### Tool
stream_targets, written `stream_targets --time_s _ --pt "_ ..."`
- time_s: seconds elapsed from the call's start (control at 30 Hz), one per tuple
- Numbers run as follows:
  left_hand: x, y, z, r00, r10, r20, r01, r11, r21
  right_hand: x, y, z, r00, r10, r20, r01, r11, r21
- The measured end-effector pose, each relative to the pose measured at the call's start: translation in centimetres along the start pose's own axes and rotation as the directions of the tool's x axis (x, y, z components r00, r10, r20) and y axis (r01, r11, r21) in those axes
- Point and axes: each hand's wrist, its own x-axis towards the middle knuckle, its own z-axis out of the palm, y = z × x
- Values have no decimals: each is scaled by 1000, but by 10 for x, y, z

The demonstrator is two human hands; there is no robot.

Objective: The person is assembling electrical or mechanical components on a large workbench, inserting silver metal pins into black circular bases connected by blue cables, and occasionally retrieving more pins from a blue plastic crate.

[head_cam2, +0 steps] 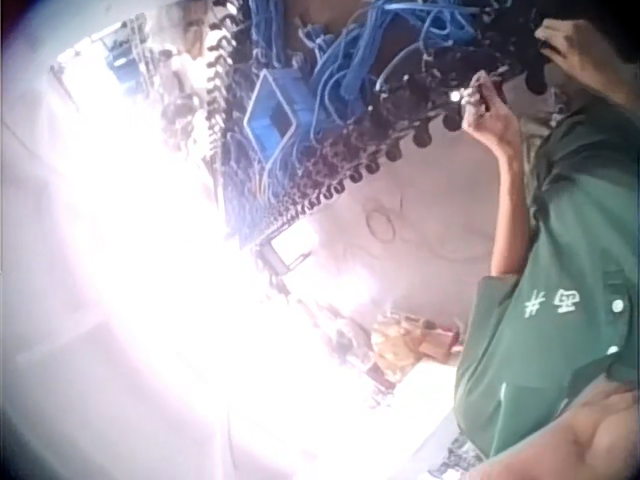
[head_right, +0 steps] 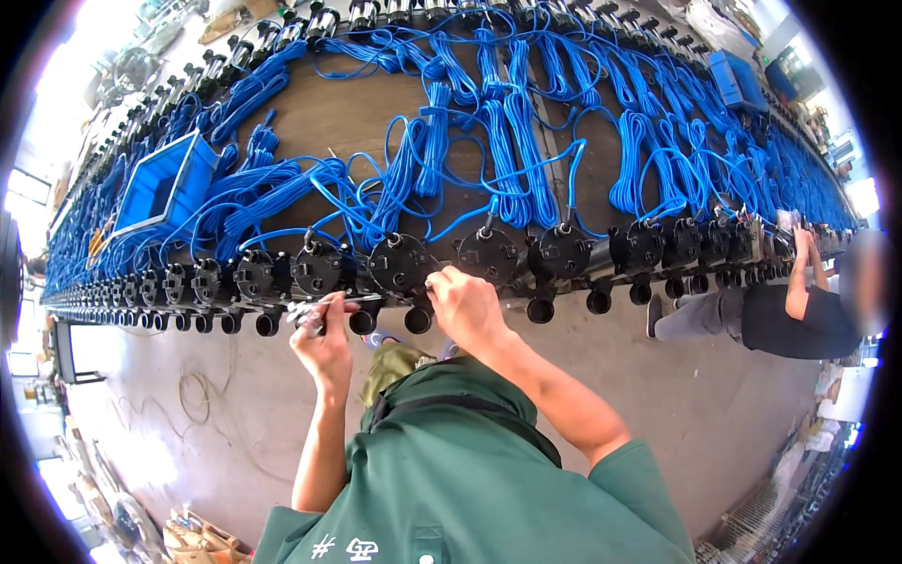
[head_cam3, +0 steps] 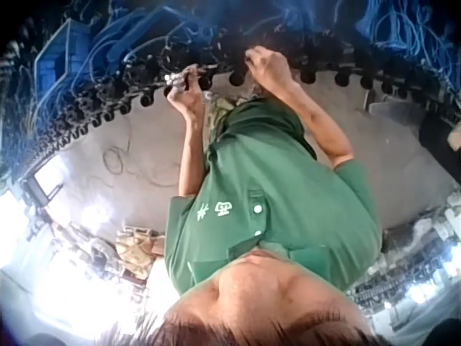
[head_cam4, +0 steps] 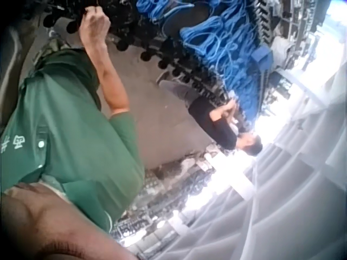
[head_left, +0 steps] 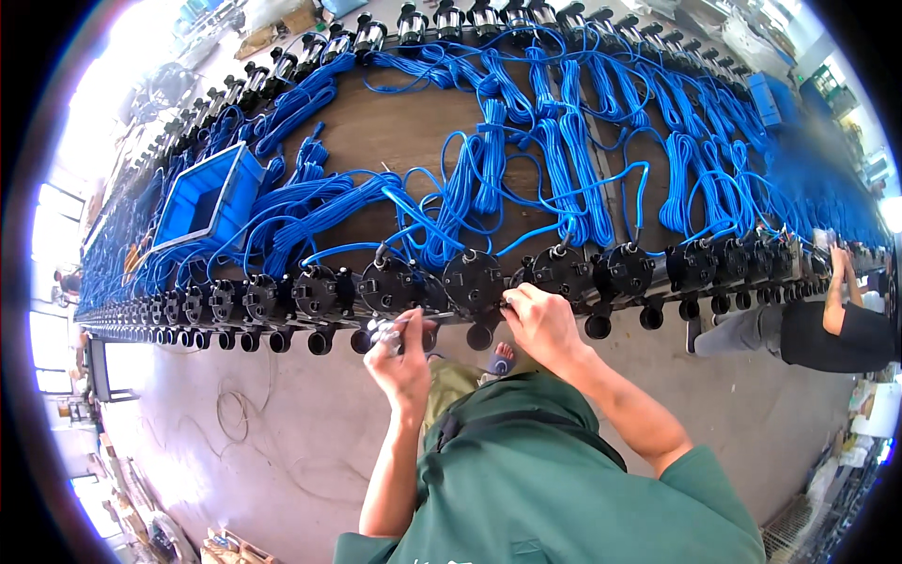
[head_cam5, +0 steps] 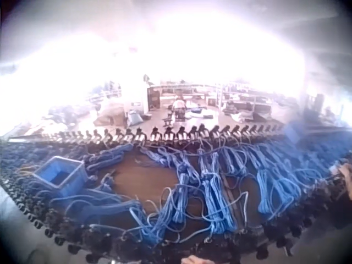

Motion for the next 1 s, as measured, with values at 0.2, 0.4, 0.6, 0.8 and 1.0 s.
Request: stream_targets --time_s 0.2,0.4,0.6,0.8,1.0 --pt "11 -9 14 970 228 81 -237 963 126 -4 -10 -32 990 121 -76 -110 984 143" --pt "19 -11 15 871 331 364 -442 850 285 -13 -16 -47 986 158 -55 -146 972 183" --pt "-3 -4 -2 912 -274 305 285 959 10 -13 -35 -53 984 180 -16 -163 925 342" --pt "-27 7 -30 537 -212 817 838 246 -487 -22 -75 -51 978 66 198 -152 876 457" --pt "-36 23 -32 506 -306 806 853 316 -415 -30 -69 -36 978 58 199 -116 948 295"
